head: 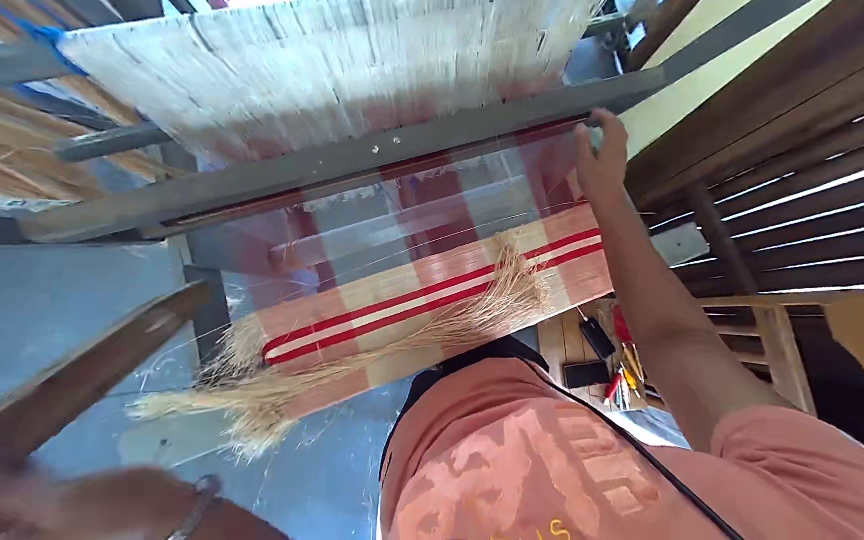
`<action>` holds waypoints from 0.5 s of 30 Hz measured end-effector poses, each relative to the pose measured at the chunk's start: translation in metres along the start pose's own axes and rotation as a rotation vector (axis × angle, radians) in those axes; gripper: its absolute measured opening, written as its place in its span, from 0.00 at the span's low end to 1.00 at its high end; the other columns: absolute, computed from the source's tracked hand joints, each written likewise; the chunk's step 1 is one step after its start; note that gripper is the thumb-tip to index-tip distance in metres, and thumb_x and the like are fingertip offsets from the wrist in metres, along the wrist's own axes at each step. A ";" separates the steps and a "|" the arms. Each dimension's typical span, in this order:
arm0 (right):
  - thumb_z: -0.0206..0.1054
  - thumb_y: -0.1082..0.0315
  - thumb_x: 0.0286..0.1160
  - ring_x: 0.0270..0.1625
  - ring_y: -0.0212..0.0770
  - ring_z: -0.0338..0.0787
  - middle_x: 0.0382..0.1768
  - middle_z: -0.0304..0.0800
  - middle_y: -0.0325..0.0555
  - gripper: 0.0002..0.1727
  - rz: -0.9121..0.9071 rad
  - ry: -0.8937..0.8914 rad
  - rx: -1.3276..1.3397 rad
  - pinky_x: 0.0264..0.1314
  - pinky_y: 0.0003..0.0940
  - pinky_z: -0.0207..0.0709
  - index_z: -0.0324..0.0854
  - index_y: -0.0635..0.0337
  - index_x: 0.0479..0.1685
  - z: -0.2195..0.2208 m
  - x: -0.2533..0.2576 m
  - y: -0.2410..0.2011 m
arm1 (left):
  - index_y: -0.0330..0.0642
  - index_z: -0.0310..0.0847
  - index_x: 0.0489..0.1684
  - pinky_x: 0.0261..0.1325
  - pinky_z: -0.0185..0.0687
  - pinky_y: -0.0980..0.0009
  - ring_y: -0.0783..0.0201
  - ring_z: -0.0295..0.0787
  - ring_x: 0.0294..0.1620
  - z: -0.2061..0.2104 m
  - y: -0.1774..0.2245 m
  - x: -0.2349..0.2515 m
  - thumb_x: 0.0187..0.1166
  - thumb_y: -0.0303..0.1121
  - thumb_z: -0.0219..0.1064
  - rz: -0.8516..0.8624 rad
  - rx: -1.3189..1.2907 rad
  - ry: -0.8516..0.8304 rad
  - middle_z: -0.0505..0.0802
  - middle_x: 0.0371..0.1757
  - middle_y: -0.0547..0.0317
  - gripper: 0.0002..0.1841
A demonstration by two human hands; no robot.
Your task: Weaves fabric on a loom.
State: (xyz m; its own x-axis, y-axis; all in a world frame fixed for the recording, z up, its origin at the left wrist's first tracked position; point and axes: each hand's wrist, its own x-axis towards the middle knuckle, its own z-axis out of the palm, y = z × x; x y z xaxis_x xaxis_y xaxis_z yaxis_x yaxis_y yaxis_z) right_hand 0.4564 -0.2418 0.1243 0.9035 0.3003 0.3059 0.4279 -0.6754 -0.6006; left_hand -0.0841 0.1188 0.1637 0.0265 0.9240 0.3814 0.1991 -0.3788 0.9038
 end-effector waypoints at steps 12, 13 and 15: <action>0.41 0.37 0.91 0.80 0.65 0.75 0.70 0.84 0.64 0.40 -0.349 -0.288 -0.275 0.91 0.69 0.43 0.81 0.66 0.69 0.131 0.000 -0.126 | 0.35 0.67 0.80 0.64 0.86 0.55 0.47 0.82 0.68 0.127 -0.092 -0.164 0.87 0.39 0.60 -0.001 0.178 -0.474 0.75 0.77 0.34 0.26; 0.41 0.37 0.91 0.79 0.66 0.76 0.68 0.84 0.65 0.40 -0.358 -0.280 -0.289 0.91 0.69 0.45 0.81 0.66 0.68 0.125 -0.017 -0.122 | 0.37 0.68 0.80 0.66 0.84 0.53 0.45 0.81 0.69 0.128 -0.100 -0.166 0.87 0.41 0.59 0.036 0.253 -0.481 0.75 0.76 0.33 0.26; 0.39 0.37 0.91 0.76 0.66 0.78 0.66 0.86 0.65 0.40 -0.352 -0.279 -0.325 0.89 0.68 0.48 0.81 0.67 0.64 0.111 -0.054 -0.116 | 0.39 0.70 0.79 0.68 0.82 0.50 0.42 0.80 0.71 0.130 -0.112 -0.170 0.87 0.43 0.59 0.093 0.316 -0.457 0.76 0.76 0.34 0.25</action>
State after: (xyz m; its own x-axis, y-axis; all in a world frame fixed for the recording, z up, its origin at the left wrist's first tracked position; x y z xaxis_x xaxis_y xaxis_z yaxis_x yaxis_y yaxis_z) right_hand 0.3606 -0.1045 0.0954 0.6989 0.6826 0.2136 0.7151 -0.6617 -0.2254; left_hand 0.0159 0.0113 -0.0277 0.4660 0.8426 0.2700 0.4572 -0.4906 0.7418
